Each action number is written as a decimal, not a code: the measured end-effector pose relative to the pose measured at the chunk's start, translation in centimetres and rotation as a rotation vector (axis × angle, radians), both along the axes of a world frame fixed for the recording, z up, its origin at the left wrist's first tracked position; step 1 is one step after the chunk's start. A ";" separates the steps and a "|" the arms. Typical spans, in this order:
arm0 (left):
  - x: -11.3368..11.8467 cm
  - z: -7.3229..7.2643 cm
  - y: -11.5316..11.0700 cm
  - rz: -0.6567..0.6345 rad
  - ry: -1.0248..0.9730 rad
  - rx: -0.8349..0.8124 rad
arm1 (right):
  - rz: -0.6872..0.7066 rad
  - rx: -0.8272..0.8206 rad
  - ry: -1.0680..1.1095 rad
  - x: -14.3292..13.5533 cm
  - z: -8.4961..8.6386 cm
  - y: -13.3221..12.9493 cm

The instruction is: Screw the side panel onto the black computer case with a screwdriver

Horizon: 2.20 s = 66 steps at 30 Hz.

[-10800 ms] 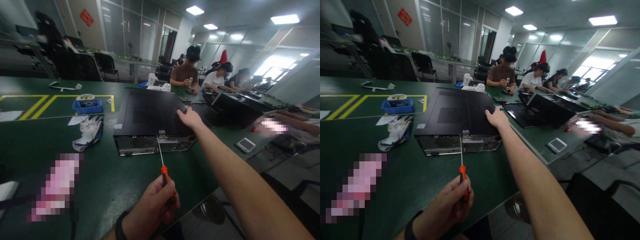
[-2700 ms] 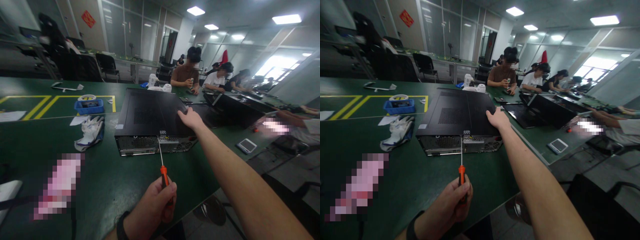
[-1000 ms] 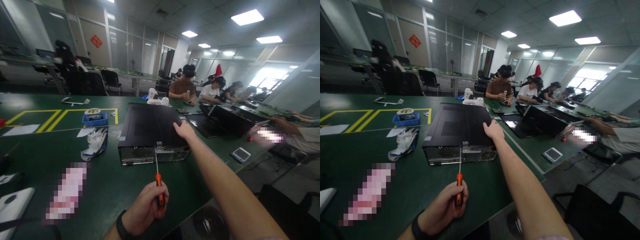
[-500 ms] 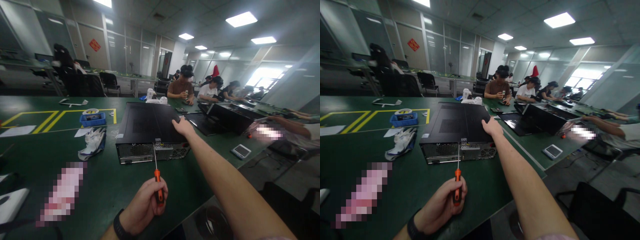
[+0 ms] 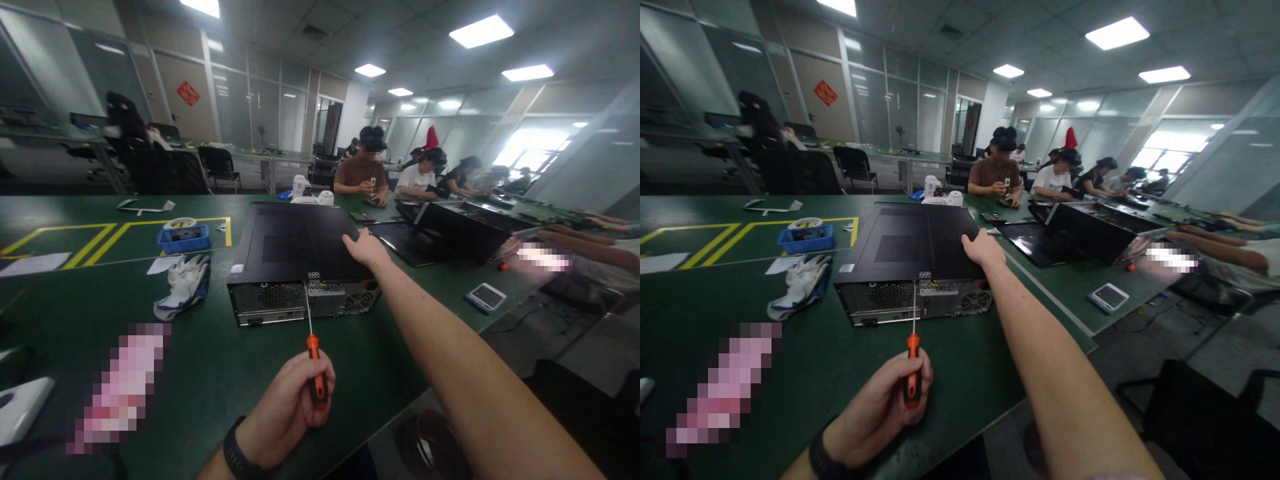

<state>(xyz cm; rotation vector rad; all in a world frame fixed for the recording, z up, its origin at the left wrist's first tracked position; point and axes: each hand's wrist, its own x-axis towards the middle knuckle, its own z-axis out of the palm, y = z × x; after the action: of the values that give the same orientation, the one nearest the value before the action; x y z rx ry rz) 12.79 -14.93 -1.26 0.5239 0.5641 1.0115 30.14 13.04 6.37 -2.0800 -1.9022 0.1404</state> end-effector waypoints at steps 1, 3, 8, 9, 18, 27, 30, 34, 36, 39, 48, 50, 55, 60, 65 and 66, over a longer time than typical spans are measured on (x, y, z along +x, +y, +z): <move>0.0 0.0 0.0 0.000 0.000 0.000 | 0.002 0.002 0.000 0.0 0.0 0.0; 0.0 0.0 -0.1 -0.002 0.001 -0.005 | 0.002 0.004 -0.002 0.0 -0.1 0.2; -0.2 -0.2 -0.2 -0.004 -0.009 -0.008 | -0.004 0.007 -0.010 0.0 -0.3 0.4; -0.2 -0.2 -0.2 -0.004 -0.014 -0.008 | -0.003 0.007 -0.011 0.0 -0.3 0.5; -0.2 0.5 -0.2 -0.009 0.011 -0.019 | -0.010 0.013 -0.028 -0.3 0.0 0.1; -0.3 0.2 0.1 -0.036 0.011 -0.023 | -0.020 0.016 -0.043 -0.4 0.0 0.1; -0.2 0.0 0.2 -0.030 0.008 -0.031 | -0.031 -0.004 -0.045 -0.4 0.1 0.1; -0.3 0.3 0.0 -0.033 0.026 -0.036 | -0.028 0.001 -0.036 -0.4 0.1 0.1; -0.3 0.7 -0.1 -0.024 0.046 -0.043 | -0.023 0.004 -0.039 -0.3 0.0 0.1; -0.3 1.1 -0.2 -0.010 0.066 -0.048 | -0.015 0.008 -0.038 -0.3 -0.1 0.2; -0.2 1.0 -0.3 -0.011 0.086 -0.081 | -0.017 0.012 -0.028 -0.3 -0.1 0.1; -0.2 0.9 -0.4 -0.008 0.084 -0.082 | -0.018 0.009 -0.029 -0.3 -0.1 0.1; -0.3 0.5 -0.2 -0.023 0.043 -0.071 | -0.020 0.003 -0.031 -0.2 -0.1 0.0; -0.5 0.2 -0.3 -0.062 0.018 -0.058 | -0.006 0.000 -0.023 -0.1 -0.1 -0.1; -0.5 0.4 -0.3 -0.067 0.028 -0.094 | -0.006 0.002 -0.014 0.0 -0.2 0.0; -0.6 0.6 -0.3 -0.074 0.024 -0.105 | -0.006 0.002 -0.012 0.0 -0.2 0.0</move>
<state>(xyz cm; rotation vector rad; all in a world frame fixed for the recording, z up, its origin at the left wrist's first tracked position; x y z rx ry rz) 12.22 -15.23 -0.70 0.4610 0.6116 0.9009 30.12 13.02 6.21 -2.0895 -1.9020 0.1250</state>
